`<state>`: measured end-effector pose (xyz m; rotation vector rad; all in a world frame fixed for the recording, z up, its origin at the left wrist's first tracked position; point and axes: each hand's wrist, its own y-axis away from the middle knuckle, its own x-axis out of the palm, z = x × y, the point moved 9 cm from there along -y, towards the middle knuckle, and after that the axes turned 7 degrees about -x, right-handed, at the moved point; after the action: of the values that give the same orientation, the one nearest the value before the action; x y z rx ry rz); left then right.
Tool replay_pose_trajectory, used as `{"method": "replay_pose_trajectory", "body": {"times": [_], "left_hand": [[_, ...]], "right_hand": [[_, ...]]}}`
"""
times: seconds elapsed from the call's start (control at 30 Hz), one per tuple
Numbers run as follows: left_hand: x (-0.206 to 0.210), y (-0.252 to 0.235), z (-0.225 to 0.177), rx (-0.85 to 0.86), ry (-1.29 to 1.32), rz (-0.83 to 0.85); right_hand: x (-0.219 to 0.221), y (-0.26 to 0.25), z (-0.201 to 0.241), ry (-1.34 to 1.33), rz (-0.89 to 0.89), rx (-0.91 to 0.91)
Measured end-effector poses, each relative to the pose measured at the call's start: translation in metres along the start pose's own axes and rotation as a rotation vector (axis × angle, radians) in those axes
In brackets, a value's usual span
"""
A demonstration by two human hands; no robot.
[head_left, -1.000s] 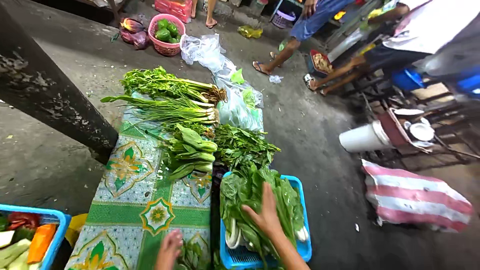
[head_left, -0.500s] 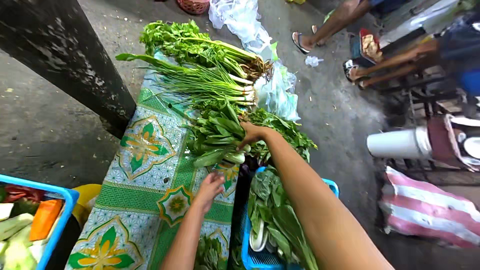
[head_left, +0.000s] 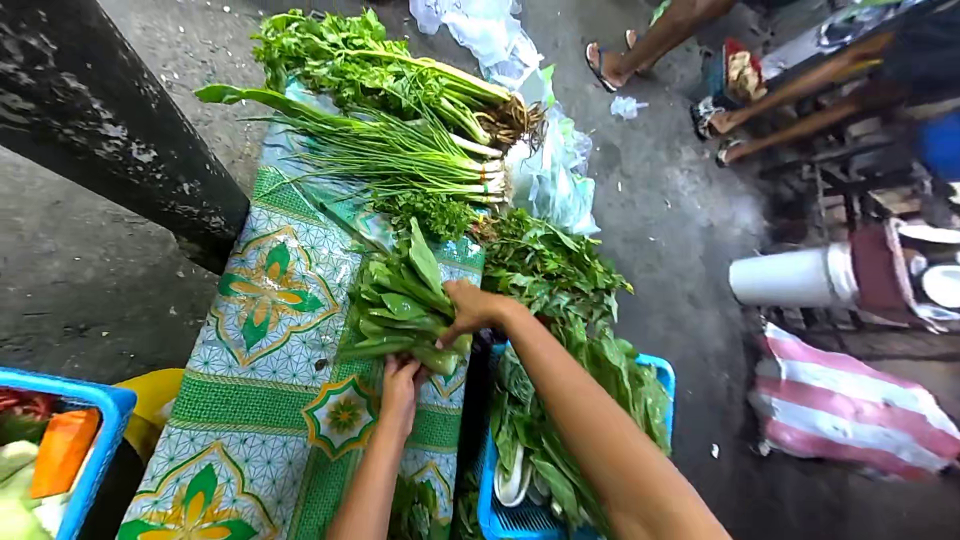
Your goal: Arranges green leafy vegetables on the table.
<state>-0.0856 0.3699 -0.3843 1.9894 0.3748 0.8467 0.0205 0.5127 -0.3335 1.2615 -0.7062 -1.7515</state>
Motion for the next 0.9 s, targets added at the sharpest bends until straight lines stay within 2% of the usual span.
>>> {"method": "replay_pose_trajectory", "body": {"times": [0.1, 0.2, 0.3, 0.43, 0.53, 0.63, 0.77, 0.9], "left_hand": [[-0.019, 0.013, -0.008, 0.035, -0.021, -0.016], [-0.029, 0.02, -0.031, 0.117, -0.068, -0.002], [-0.029, 0.023, -0.075, 0.263, -0.11, 0.011], [-0.017, 0.013, -0.154, 0.468, -0.128, 0.058], [-0.009, 0.0, -0.202, 0.515, -0.106, 0.062], [-0.012, -0.022, -0.222, 0.446, -0.019, 0.032], [-0.028, -0.051, -0.215, 0.287, 0.033, -0.077], [-0.029, -0.047, -0.216, 0.272, 0.131, -0.098]], "right_hand": [[0.016, 0.008, 0.024, -0.02, 0.028, -0.098], [0.009, 0.012, 0.062, 0.002, 0.004, -0.213], [-0.019, 0.014, 0.106, 0.049, -0.081, -0.278], [-0.077, -0.004, 0.154, 0.128, -0.285, -0.416], [-0.119, -0.03, 0.179, 0.169, -0.368, -0.493], [-0.135, -0.065, 0.196, 0.205, -0.318, -0.385], [-0.107, -0.118, 0.191, 0.179, -0.287, -0.154], [-0.108, -0.12, 0.187, 0.141, -0.297, -0.149]]}}
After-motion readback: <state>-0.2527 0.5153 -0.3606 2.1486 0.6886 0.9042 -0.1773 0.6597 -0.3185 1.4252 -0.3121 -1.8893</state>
